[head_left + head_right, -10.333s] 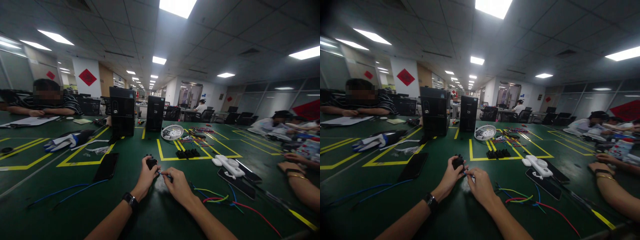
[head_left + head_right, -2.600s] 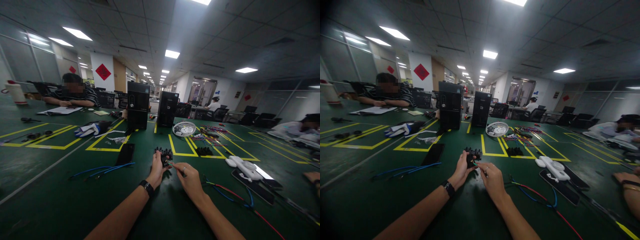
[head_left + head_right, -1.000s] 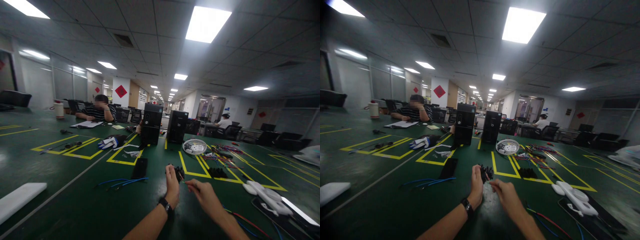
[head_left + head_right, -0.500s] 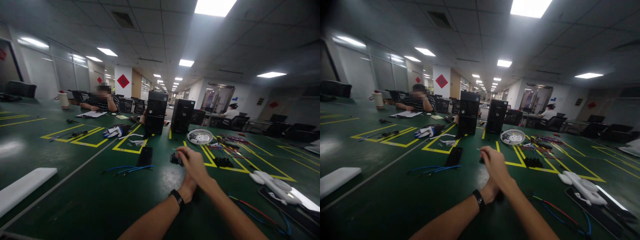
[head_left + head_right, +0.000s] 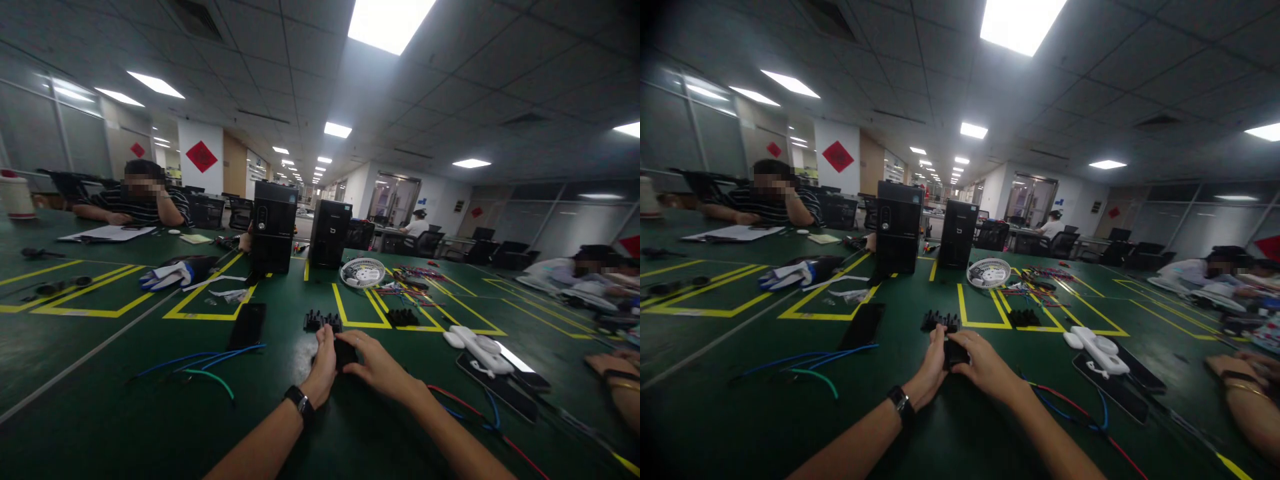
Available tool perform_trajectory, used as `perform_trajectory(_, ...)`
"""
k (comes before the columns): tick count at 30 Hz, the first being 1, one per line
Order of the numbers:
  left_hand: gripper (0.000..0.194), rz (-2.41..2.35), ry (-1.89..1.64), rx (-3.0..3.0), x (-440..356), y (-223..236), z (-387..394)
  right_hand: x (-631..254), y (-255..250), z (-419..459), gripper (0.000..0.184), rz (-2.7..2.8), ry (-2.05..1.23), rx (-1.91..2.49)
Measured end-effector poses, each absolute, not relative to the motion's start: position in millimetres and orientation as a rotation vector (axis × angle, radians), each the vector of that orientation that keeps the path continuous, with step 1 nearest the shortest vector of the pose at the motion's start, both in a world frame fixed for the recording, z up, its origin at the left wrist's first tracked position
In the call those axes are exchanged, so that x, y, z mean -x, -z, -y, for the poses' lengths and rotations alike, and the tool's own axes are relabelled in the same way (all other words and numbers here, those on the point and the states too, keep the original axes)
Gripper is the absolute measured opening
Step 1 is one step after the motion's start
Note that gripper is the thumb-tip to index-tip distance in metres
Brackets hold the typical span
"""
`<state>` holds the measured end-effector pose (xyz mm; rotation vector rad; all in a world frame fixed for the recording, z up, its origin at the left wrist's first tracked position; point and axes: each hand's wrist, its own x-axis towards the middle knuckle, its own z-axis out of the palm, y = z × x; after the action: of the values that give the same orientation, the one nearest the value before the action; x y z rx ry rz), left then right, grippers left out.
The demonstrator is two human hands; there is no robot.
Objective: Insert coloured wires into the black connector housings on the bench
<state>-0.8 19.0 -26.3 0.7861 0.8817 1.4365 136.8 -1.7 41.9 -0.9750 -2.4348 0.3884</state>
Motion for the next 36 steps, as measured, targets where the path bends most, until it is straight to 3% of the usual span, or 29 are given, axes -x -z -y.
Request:
perform_trajectory(10, 0.031, -1.167, -1.689, -1.033, 13.5, 14.8, -20.4, -164.8, -12.5, -98.2, 0.052, 2.374, -0.210, 1.355)
perform_trajectory(15, 0.031, -1.177, -1.641, -1.043, 11.8, 19.9, -24.8, -160.4, -13.4, -107.3, 0.057, 2.407, -0.135, 1.424)
perform_trajectory(19, 0.028, -1.099, -1.610, -1.054, 6.6, 20.3, -26.7, -190.3, -18.4, -103.0, 0.040, 2.178, 0.069, 1.746)
perform_trajectory(23, 0.028, -1.003, -1.589, -1.103, 1.9, 18.5, -25.0, -218.3, -15.1, -87.5, 0.037, 2.031, 0.208, 1.965)
perform_trajectory(31, 0.028, -1.006, -1.503, -1.197, 2.3, 20.8, -26.8, -223.5, -10.4, -77.3, 0.042, 2.230, 0.154, 1.850)
perform_trajectory(36, 0.025, -0.942, -1.372, -1.216, 0.4, 27.0, -30.9, -230.6, -11.2, -84.2, 0.025, 2.280, 0.075, 1.753)
